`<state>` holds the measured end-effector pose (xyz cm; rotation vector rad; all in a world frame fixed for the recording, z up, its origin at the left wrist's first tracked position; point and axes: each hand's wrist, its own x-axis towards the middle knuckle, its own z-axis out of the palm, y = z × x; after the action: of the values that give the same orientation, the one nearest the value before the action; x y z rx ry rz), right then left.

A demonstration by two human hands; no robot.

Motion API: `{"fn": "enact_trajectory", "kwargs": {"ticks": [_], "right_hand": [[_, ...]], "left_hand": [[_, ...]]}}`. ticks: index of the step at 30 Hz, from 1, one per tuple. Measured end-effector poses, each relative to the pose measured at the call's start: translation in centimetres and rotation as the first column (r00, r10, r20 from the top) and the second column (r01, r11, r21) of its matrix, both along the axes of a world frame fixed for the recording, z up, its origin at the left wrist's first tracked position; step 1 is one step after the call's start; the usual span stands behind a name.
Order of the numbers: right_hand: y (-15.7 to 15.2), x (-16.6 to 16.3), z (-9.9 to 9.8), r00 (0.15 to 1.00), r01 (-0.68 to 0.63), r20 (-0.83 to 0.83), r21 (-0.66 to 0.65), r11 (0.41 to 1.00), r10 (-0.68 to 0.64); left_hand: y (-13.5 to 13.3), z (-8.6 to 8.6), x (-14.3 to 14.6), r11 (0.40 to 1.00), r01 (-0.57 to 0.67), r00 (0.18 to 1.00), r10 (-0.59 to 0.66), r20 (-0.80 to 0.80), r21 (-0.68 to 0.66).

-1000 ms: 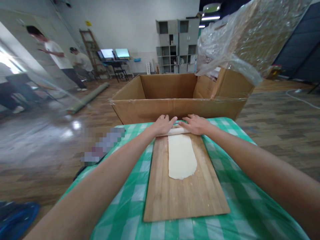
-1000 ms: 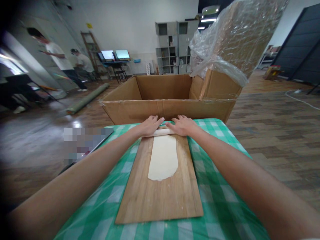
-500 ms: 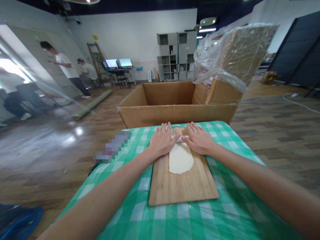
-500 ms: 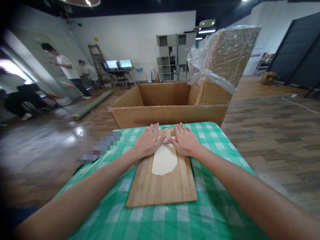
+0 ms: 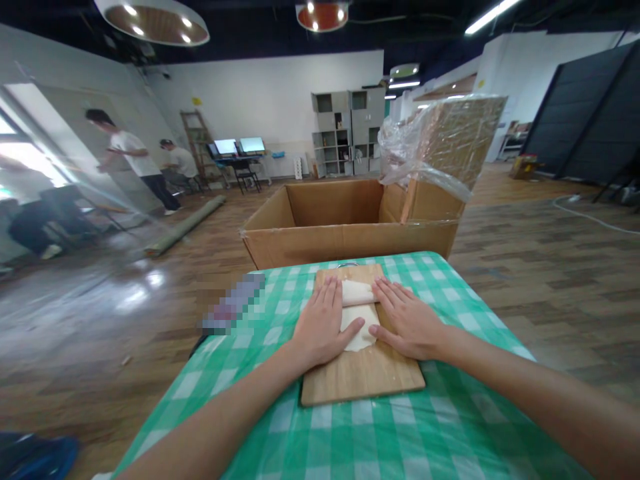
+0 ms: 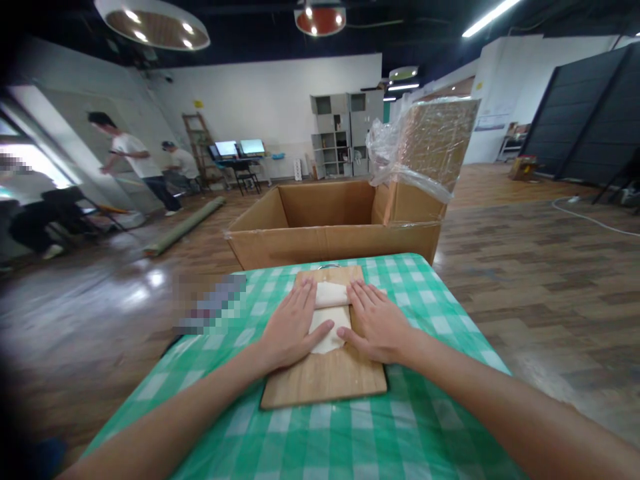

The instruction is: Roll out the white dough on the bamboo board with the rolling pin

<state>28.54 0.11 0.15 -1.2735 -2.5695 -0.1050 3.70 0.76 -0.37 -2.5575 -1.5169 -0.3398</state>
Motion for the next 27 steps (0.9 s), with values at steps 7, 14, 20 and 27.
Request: {"fn": "enact_trajectory", "kwargs": {"ticks": [7,14,20,27], "right_hand": [[4.1,-0.8,1.0,1.000,0.025,-0.009,-0.062,0.998,-0.026],[11.6,-2.5,1.3,0.989,0.147,0.044,-0.242,0.959,-0.140],[12.9,-2.8,0.6,0.981,0.194,0.048,-0.148,0.970,-0.189],[10.5,-2.5,0.2,0.988,0.150,0.045,-0.091,0.984,-0.147]], "left_hand": [[4.6,1.0,-0.4,0.989,-0.002,1.000,0.005,0.023,-0.149],[11.6,1.3,0.7,0.961,-0.195,0.979,0.201,0.013,-0.197],[13.7,0.6,0.4,0.958,-0.215,0.974,0.224,0.023,-0.188],[10.4,1.0,0.7,0.966,-0.190,0.980,0.197,0.022,-0.173]]}}
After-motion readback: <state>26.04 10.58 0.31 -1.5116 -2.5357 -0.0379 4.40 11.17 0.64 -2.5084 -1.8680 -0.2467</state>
